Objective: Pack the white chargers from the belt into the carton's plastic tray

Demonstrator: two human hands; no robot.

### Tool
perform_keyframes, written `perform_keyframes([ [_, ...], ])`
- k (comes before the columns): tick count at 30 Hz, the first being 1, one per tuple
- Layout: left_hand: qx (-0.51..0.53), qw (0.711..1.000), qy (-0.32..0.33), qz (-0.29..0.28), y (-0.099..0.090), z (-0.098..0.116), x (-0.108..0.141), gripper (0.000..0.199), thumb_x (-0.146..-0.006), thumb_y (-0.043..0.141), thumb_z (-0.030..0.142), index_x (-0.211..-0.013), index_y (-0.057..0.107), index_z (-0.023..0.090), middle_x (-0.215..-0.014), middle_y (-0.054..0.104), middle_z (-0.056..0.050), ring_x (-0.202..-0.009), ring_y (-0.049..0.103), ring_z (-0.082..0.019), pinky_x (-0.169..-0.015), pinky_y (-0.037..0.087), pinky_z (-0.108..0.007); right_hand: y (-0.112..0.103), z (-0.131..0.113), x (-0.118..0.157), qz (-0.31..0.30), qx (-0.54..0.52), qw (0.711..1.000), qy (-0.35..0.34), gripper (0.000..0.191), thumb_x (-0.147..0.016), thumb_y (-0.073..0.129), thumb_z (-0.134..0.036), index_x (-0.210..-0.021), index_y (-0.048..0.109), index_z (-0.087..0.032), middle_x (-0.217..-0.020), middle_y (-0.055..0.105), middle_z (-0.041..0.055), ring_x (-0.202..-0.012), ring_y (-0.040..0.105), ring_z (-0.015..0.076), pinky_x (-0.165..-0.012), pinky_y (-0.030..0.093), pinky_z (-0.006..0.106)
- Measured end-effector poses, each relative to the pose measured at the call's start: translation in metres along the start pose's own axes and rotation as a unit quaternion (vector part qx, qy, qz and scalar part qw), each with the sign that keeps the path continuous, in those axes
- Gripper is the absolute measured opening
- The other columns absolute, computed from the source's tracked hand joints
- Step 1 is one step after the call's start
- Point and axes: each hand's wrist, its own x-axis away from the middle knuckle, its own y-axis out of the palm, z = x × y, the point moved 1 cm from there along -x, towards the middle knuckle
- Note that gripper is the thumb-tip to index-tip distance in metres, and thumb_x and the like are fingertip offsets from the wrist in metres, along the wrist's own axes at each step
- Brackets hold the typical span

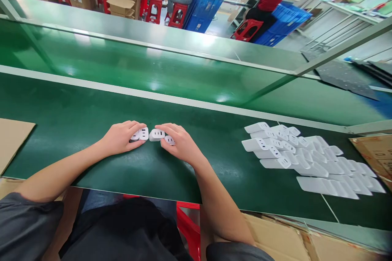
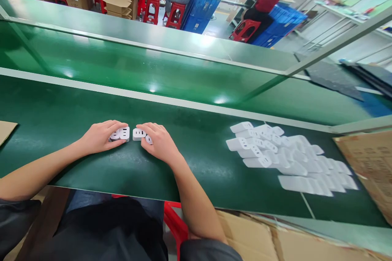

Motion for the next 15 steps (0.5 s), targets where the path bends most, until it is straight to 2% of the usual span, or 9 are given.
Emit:
perform_keyframes([
  [4, 0.013, 0.999, 0.007, -0.037, -0.008, -0.001, -0.001, 0.045, -0.096, 0.049, 0.051, -0.129, 0.057, 0.022, -0.119, 0.066, -0.005, -0.099, 0.065, -0.020, -0.077, 0.052, -0.031, 0.002, -0.005, -0.001, -0.006, -0.066, 0.997, -0.029, 0.039, -0.093, 0.039, -0.010, -0.125, 0.058, -0.021, -0.131, 0.063, 0.0035, -0.119, 0.059, 0.0171, -0.106, 0.045, 0.037],
  [8, -0.011, 0.999, 0.043, -0.018, -0.008, 0.001, -0.002, 0.058, -0.092, 0.055, 0.057, -0.136, 0.055, 0.019, -0.128, 0.062, -0.009, -0.109, 0.063, -0.023, -0.088, 0.051, -0.036, -0.018, -0.002, 0.005, -0.036, -0.060, 0.998, -0.009, 0.045, -0.097, 0.050, -0.026, -0.141, 0.049, -0.023, -0.142, 0.054, 0.0068, -0.131, 0.052, 0.0203, -0.109, 0.045, 0.040],
  [11, -0.041, 0.997, 0.069, 0.014, -0.004, 0.003, -0.001, 0.063, -0.092, 0.055, 0.062, -0.139, 0.054, 0.020, -0.131, 0.061, -0.009, -0.112, 0.061, -0.024, -0.090, 0.051, -0.038, -0.038, 0.009, 0.014, -0.107, -0.033, 0.993, 0.038, 0.057, -0.091, 0.066, -0.044, -0.143, 0.049, -0.026, -0.140, 0.052, 0.0076, -0.125, 0.055, 0.0234, -0.103, 0.051, 0.040],
  [13, -0.057, 0.995, 0.074, 0.029, -0.001, 0.005, -0.001, 0.061, -0.093, 0.054, 0.062, -0.139, 0.055, 0.022, -0.131, 0.062, -0.007, -0.111, 0.062, -0.024, -0.089, 0.051, -0.038, -0.042, 0.014, 0.017, -0.147, -0.025, 0.988, 0.051, 0.056, -0.089, 0.069, -0.043, -0.140, 0.052, -0.027, -0.136, 0.054, 0.0072, -0.118, 0.059, 0.0228, -0.098, 0.053, 0.039],
  [15, -0.062, 0.995, 0.069, 0.036, 0.002, 0.007, -0.001, 0.054, -0.095, 0.052, 0.060, -0.137, 0.058, 0.025, -0.129, 0.063, -0.006, -0.108, 0.063, -0.023, -0.087, 0.052, -0.037, -0.038, 0.015, 0.018, -0.161, -0.029, 0.986, 0.040, 0.046, -0.091, 0.064, -0.035, -0.135, 0.056, -0.026, -0.130, 0.058, 0.0067, -0.114, 0.061, 0.0213, -0.096, 0.054, 0.038],
])
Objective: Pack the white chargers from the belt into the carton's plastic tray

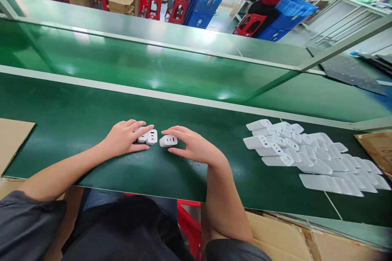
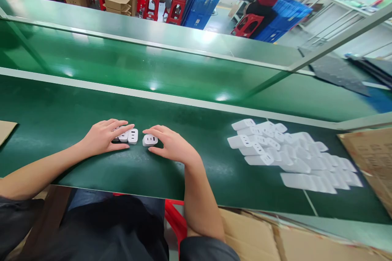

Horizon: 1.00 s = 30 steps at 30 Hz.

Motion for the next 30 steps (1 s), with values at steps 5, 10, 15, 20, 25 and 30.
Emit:
perform_keyframes([
  [5, 0.020, 1.000, -0.018, -0.007, 0.005, -0.001, 0.002, 0.042, -0.100, 0.048, 0.052, -0.130, 0.064, 0.028, -0.121, 0.067, -0.006, -0.097, 0.066, -0.020, -0.080, 0.052, -0.033, 0.014, -0.007, -0.011, 0.013, -0.017, 0.999, -0.033, 0.037, -0.092, 0.057, -0.024, -0.129, 0.058, -0.023, -0.120, 0.064, 0.0062, -0.109, 0.062, 0.0203, -0.093, 0.054, 0.037],
  [10, 0.023, 1.000, -0.011, -0.001, 0.004, -0.002, 0.003, 0.047, -0.097, 0.049, 0.057, -0.128, 0.065, 0.026, -0.121, 0.067, -0.006, -0.096, 0.066, -0.020, -0.079, 0.052, -0.034, 0.016, -0.008, -0.013, 0.042, -0.055, 0.995, -0.074, 0.039, -0.092, 0.050, -0.019, -0.131, 0.053, -0.021, -0.132, 0.060, 0.0074, -0.118, 0.060, 0.0199, -0.102, 0.051, 0.038],
  [15, 0.008, 1.000, 0.001, 0.011, 0.001, -0.001, 0.002, 0.050, -0.096, 0.051, 0.058, -0.129, 0.063, 0.022, -0.123, 0.066, -0.006, -0.099, 0.066, -0.021, -0.082, 0.051, -0.036, 0.011, -0.004, -0.011, 0.093, -0.051, 0.993, -0.053, 0.049, -0.092, 0.046, -0.015, -0.140, 0.047, -0.022, -0.135, 0.056, 0.0084, -0.118, 0.059, 0.0198, -0.099, 0.053, 0.039],
  [20, 0.011, 1.000, -0.024, 0.001, 0.003, 0.000, 0.001, 0.058, -0.093, 0.052, 0.064, -0.131, 0.062, 0.021, -0.123, 0.066, -0.008, -0.100, 0.065, -0.023, -0.085, 0.050, -0.037, 0.008, -0.007, -0.010, 0.044, -0.070, 0.995, -0.061, 0.049, -0.095, 0.058, -0.030, -0.142, 0.048, -0.024, -0.135, 0.057, 0.0075, -0.118, 0.058, 0.0207, -0.094, 0.055, 0.036],
  [25, 0.016, 0.999, -0.029, -0.004, 0.007, 0.001, 0.002, 0.051, -0.098, 0.046, 0.060, -0.127, 0.065, 0.023, -0.118, 0.069, -0.007, -0.093, 0.066, -0.019, -0.076, 0.049, -0.032, 0.018, -0.012, -0.015, 0.057, -0.046, 0.994, -0.082, 0.046, -0.095, 0.061, -0.031, -0.140, 0.051, -0.023, -0.128, 0.061, 0.0068, -0.115, 0.057, 0.0210, -0.098, 0.052, 0.039],
  [30, 0.021, 1.000, 0.012, 0.018, 0.007, 0.003, 0.003, 0.048, -0.099, 0.046, 0.057, -0.125, 0.065, 0.021, -0.113, 0.070, -0.006, -0.088, 0.066, -0.017, -0.074, 0.047, -0.031, 0.019, -0.013, -0.017, 0.046, -0.029, 0.994, -0.090, 0.048, -0.096, 0.060, -0.032, -0.142, 0.048, -0.026, -0.124, 0.062, 0.0055, -0.110, 0.057, 0.0211, -0.091, 0.053, 0.038],
])
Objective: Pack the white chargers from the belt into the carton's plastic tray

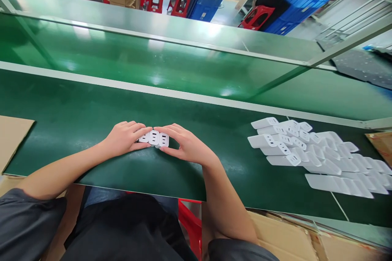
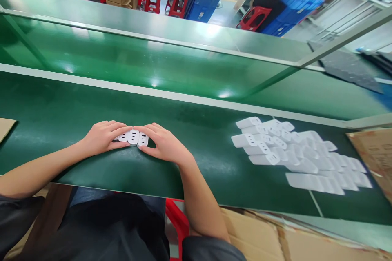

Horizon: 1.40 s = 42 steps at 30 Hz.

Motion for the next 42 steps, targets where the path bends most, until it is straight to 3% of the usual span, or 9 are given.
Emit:
perform_keyframes([
  [6, 0.014, 1.000, 0.006, -0.008, -0.004, 0.004, 0.000, 0.052, -0.097, 0.050, 0.057, -0.132, 0.058, 0.018, -0.116, 0.069, -0.007, -0.092, 0.065, -0.019, -0.077, 0.049, -0.032, 0.007, -0.001, -0.003, 0.018, 0.047, 0.999, -0.002, 0.052, -0.094, 0.064, -0.043, -0.139, 0.049, -0.020, -0.127, 0.061, 0.0086, -0.111, 0.057, 0.0237, -0.093, 0.053, 0.041],
  [10, 0.038, 0.998, 0.033, -0.031, -0.016, -0.001, -0.004, 0.063, -0.093, 0.055, 0.060, -0.136, 0.051, 0.014, -0.126, 0.064, -0.009, -0.111, 0.061, -0.023, -0.098, 0.045, -0.037, 0.016, -0.001, -0.005, 0.044, 0.088, 0.995, -0.019, 0.056, -0.094, 0.063, -0.052, -0.135, 0.050, -0.016, -0.123, 0.063, 0.0117, -0.103, 0.060, 0.0256, -0.087, 0.054, 0.043],
  [13, 0.071, 0.993, 0.051, -0.085, -0.029, -0.012, -0.006, 0.075, -0.090, 0.058, 0.065, -0.143, 0.043, 0.015, -0.138, 0.056, -0.010, -0.124, 0.055, -0.025, -0.105, 0.040, -0.037, 0.020, -0.002, -0.007, 0.062, 0.105, 0.992, -0.028, 0.059, -0.093, 0.063, -0.053, -0.135, 0.050, -0.014, -0.121, 0.064, 0.0120, -0.102, 0.060, 0.0264, -0.086, 0.053, 0.042],
  [18, 0.096, 0.971, -0.001, -0.221, -0.041, -0.029, -0.006, 0.088, -0.083, 0.068, 0.064, -0.150, 0.032, 0.020, -0.138, 0.056, -0.008, -0.118, 0.059, -0.023, -0.093, 0.044, -0.030, 0.024, -0.003, -0.009, 0.071, 0.117, 0.990, -0.033, 0.053, -0.094, 0.063, -0.050, -0.130, 0.052, -0.012, -0.118, 0.065, 0.0108, -0.096, 0.060, 0.0237, -0.081, 0.053, 0.039],
  [23, 0.125, 0.947, -0.046, -0.294, -0.037, -0.032, -0.006, 0.077, -0.088, 0.065, 0.058, -0.150, 0.031, 0.026, -0.134, 0.059, -0.004, -0.113, 0.062, -0.021, -0.084, 0.043, -0.026, 0.032, 0.001, -0.011, 0.060, 0.112, 0.991, -0.034, 0.049, -0.096, 0.060, -0.050, -0.127, 0.054, -0.013, -0.111, 0.067, 0.0104, -0.091, 0.060, 0.0227, -0.076, 0.052, 0.037],
  [29, 0.154, 0.938, -0.068, -0.303, -0.034, -0.024, -0.006, 0.062, -0.094, 0.058, 0.049, -0.146, 0.034, 0.026, -0.142, 0.054, -0.004, -0.119, 0.060, -0.021, -0.086, 0.043, -0.026, 0.034, 0.003, -0.011, 0.055, 0.097, 0.993, -0.040, 0.042, -0.099, 0.057, -0.047, -0.124, 0.055, -0.012, -0.109, 0.067, 0.0105, -0.090, 0.060, 0.0224, -0.075, 0.052, 0.036],
  [35, 0.255, 0.924, -0.089, -0.271, -0.043, -0.033, -0.005, 0.092, -0.077, 0.069, 0.070, -0.148, 0.030, 0.026, -0.141, 0.054, -0.008, -0.123, 0.058, -0.024, -0.095, 0.045, -0.030, 0.021, 0.001, -0.007, 0.029, 0.082, 0.996, -0.034, 0.065, -0.090, 0.068, -0.055, -0.137, 0.047, -0.015, -0.120, 0.063, 0.0101, -0.100, 0.060, 0.0239, -0.081, 0.054, 0.039],
  [39, 0.351, 0.908, -0.145, -0.180, -0.049, -0.057, -0.004, 0.063, -0.095, 0.045, 0.065, -0.140, 0.037, 0.022, -0.134, 0.058, -0.010, -0.117, 0.060, -0.021, -0.093, 0.048, -0.032, 0.008, 0.001, -0.004, 0.045, 0.065, 0.997, -0.018, 0.064, -0.090, 0.068, -0.053, -0.139, 0.043, -0.019, -0.125, 0.062, 0.0082, -0.108, 0.058, 0.0239, -0.088, 0.053, 0.039],
  [42, 0.354, 0.907, -0.179, -0.143, -0.048, -0.069, -0.003, 0.053, -0.100, 0.038, 0.061, -0.135, 0.041, 0.021, -0.128, 0.062, -0.010, -0.111, 0.062, -0.019, -0.086, 0.049, -0.030, 0.005, 0.001, -0.002, 0.054, 0.061, 0.997, -0.015, 0.059, -0.092, 0.067, -0.050, -0.137, 0.044, -0.021, -0.123, 0.063, 0.0067, -0.109, 0.059, 0.0232, -0.088, 0.052, 0.038],
])
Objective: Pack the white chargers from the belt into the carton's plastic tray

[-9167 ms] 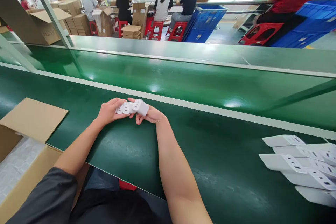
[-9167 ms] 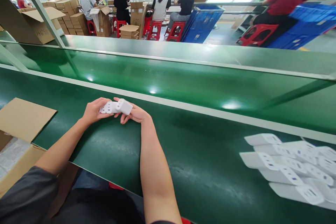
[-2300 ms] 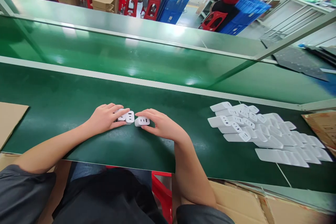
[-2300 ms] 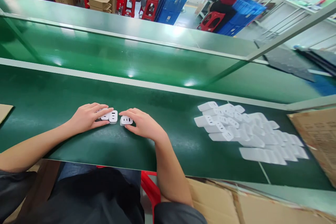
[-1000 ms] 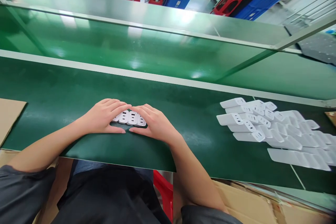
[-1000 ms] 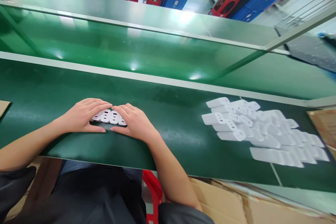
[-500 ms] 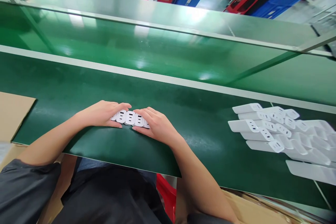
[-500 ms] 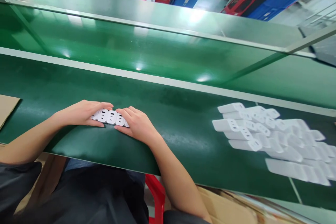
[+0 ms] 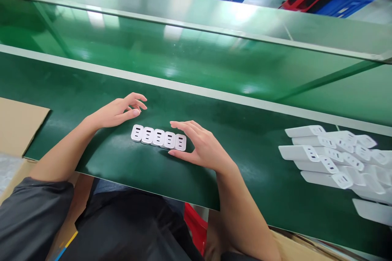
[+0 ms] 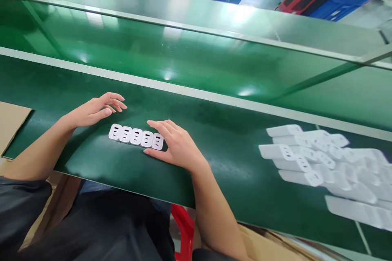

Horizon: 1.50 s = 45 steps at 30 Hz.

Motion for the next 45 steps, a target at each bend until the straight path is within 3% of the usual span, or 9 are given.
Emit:
perform_keyframes([
  [12, -0.057, 0.997, -0.031, -0.030, 0.006, -0.001, -0.005, 0.055, -0.096, 0.044, 0.060, -0.133, 0.044, 0.020, -0.125, 0.063, -0.010, -0.104, 0.064, -0.020, -0.090, 0.052, -0.037, 0.004, -0.006, -0.002, -0.011, 0.005, 0.999, -0.029, 0.058, -0.092, 0.066, -0.047, -0.137, 0.045, -0.018, -0.121, 0.063, 0.0096, -0.103, 0.060, 0.0232, -0.089, 0.053, 0.040],
  [17, -0.069, 0.996, -0.041, -0.039, 0.008, -0.001, -0.006, 0.056, -0.095, 0.043, 0.060, -0.134, 0.045, 0.020, -0.125, 0.063, -0.010, -0.106, 0.062, -0.020, -0.095, 0.051, -0.041, 0.009, -0.010, -0.005, 0.011, 0.014, 0.999, -0.032, 0.050, -0.096, 0.059, -0.039, -0.138, 0.045, -0.017, -0.118, 0.064, 0.0106, -0.104, 0.060, 0.0239, -0.089, 0.053, 0.041],
  [20, -0.077, 0.995, -0.041, -0.042, 0.008, 0.000, -0.006, 0.056, -0.095, 0.043, 0.060, -0.135, 0.045, 0.020, -0.125, 0.063, -0.010, -0.106, 0.062, -0.020, -0.096, 0.050, -0.041, 0.003, -0.012, -0.004, 0.056, -0.015, 0.998, -0.038, 0.047, -0.095, 0.060, -0.034, -0.137, 0.045, -0.020, -0.114, 0.065, 0.0089, -0.101, 0.061, 0.0231, -0.086, 0.053, 0.039],
  [25, -0.079, 0.995, -0.038, -0.043, 0.008, 0.001, -0.006, 0.055, -0.095, 0.043, 0.059, -0.134, 0.046, 0.020, -0.125, 0.063, -0.010, -0.106, 0.062, -0.020, -0.096, 0.050, -0.040, -0.024, -0.006, 0.005, 0.228, -0.087, 0.970, -0.005, 0.057, -0.088, 0.068, -0.026, -0.140, 0.045, -0.025, -0.112, 0.063, 0.0081, -0.100, 0.063, 0.0233, -0.082, 0.055, 0.039],
  [27, -0.081, 0.995, -0.037, -0.045, 0.009, 0.001, -0.006, 0.055, -0.095, 0.043, 0.060, -0.134, 0.046, 0.021, -0.125, 0.063, -0.009, -0.106, 0.062, -0.020, -0.096, 0.050, -0.040, -0.032, -0.003, 0.008, 0.252, -0.077, 0.965, 0.010, 0.057, -0.088, 0.067, -0.027, -0.140, 0.044, -0.024, -0.110, 0.063, 0.0095, -0.098, 0.064, 0.0248, -0.078, 0.057, 0.041],
  [32, -0.092, 0.994, -0.039, -0.049, 0.009, -0.002, -0.006, 0.055, -0.095, 0.043, 0.060, -0.135, 0.045, 0.022, -0.125, 0.063, -0.008, -0.106, 0.062, -0.020, -0.096, 0.050, -0.039, -0.025, -0.008, 0.004, 0.180, -0.063, 0.982, -0.009, 0.051, -0.091, 0.067, -0.030, -0.137, 0.045, -0.024, -0.112, 0.064, 0.0089, -0.101, 0.063, 0.0239, -0.085, 0.055, 0.041],
  [37, -0.101, 0.993, -0.036, -0.049, 0.009, -0.002, -0.006, 0.056, -0.095, 0.044, 0.060, -0.136, 0.045, 0.022, -0.127, 0.062, -0.007, -0.109, 0.061, -0.020, -0.097, 0.049, -0.038, -0.005, -0.011, -0.001, 0.062, -0.019, 0.998, -0.025, 0.050, -0.095, 0.060, -0.031, -0.142, 0.042, -0.023, -0.115, 0.064, 0.0077, -0.102, 0.060, 0.0225, -0.088, 0.053, 0.039],
  [40, -0.144, 0.988, -0.028, -0.046, 0.013, 0.008, -0.004, 0.062, -0.093, 0.046, 0.065, -0.138, 0.046, 0.022, -0.133, 0.060, -0.007, -0.115, 0.060, -0.022, -0.097, 0.049, -0.037, -0.001, -0.007, 0.000, -0.011, 0.018, 1.000, -0.019, 0.058, -0.096, 0.059, -0.035, -0.148, 0.037, -0.020, -0.118, 0.063, 0.0095, -0.104, 0.060, 0.0238, -0.090, 0.053, 0.041],
  [45, -0.270, 0.959, 0.080, -0.013, 0.035, 0.034, 0.001, 0.080, -0.085, 0.053, 0.077, -0.139, 0.048, 0.018, -0.137, 0.057, -0.011, -0.120, 0.057, -0.027, -0.095, 0.049, -0.038, -0.006, 0.000, 0.005, -0.068, 0.024, 0.997, 0.021, 0.077, -0.087, 0.072, -0.047, -0.150, 0.035, -0.021, -0.128, 0.059, 0.0107, -0.111, 0.058, 0.0263, -0.090, 0.055, 0.043],
])
